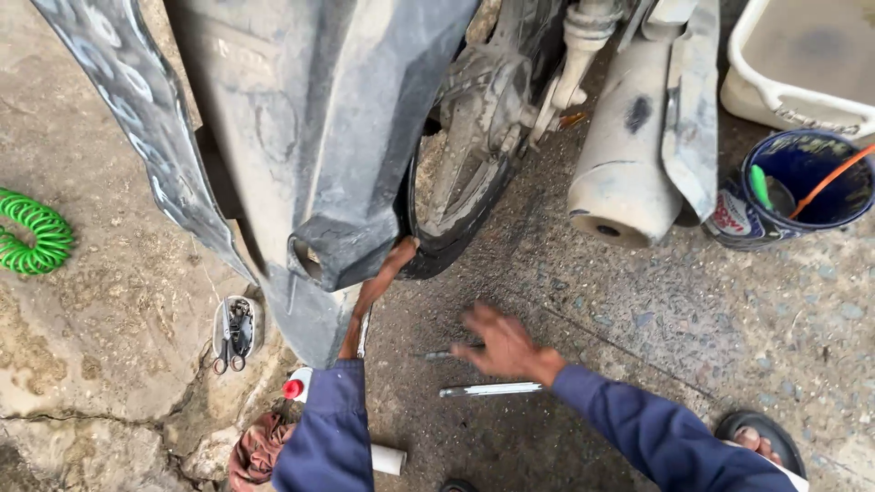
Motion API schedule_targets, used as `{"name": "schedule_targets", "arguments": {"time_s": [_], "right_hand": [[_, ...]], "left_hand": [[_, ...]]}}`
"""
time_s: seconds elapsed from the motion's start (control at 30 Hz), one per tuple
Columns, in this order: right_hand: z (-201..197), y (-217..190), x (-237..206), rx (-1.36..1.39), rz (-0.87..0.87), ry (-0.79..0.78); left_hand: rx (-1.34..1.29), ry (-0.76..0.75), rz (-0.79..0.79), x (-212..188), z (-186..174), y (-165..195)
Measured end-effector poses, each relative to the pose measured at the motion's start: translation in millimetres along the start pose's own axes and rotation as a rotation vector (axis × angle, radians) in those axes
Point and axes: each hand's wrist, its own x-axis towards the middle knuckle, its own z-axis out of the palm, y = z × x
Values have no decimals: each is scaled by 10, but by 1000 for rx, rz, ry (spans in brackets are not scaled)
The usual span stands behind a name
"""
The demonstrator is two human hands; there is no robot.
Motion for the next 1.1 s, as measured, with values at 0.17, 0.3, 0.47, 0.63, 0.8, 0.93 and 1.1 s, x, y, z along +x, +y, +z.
{"name": "schedule_targets", "arguments": {"time_s": [0.17,0.3,0.47,0.63,0.8,0.93,1.1], "right_hand": [[-623,584,893,53,-23,216],[-712,932,1332,-69,-264,-42],[-613,981,1409,-69,-120,-250],[-514,994,1416,-63,-63,-239],[-425,929,1451,-68,40,-265],[-445,881,1452,6,-4,-119],[-550,945,1204,-8,-204,-6]], "left_hand": [[-136,166,145,-497,382,5],[-168,389,335,-389,662,-167],[-258,341,264,-101,668,-446],[-354,341,374,-81,617,-493],[-126,278,189,-97,502,-388],[-113,285,122,-117,470,-354],[-205,496,434,-156,710,-313]]}}
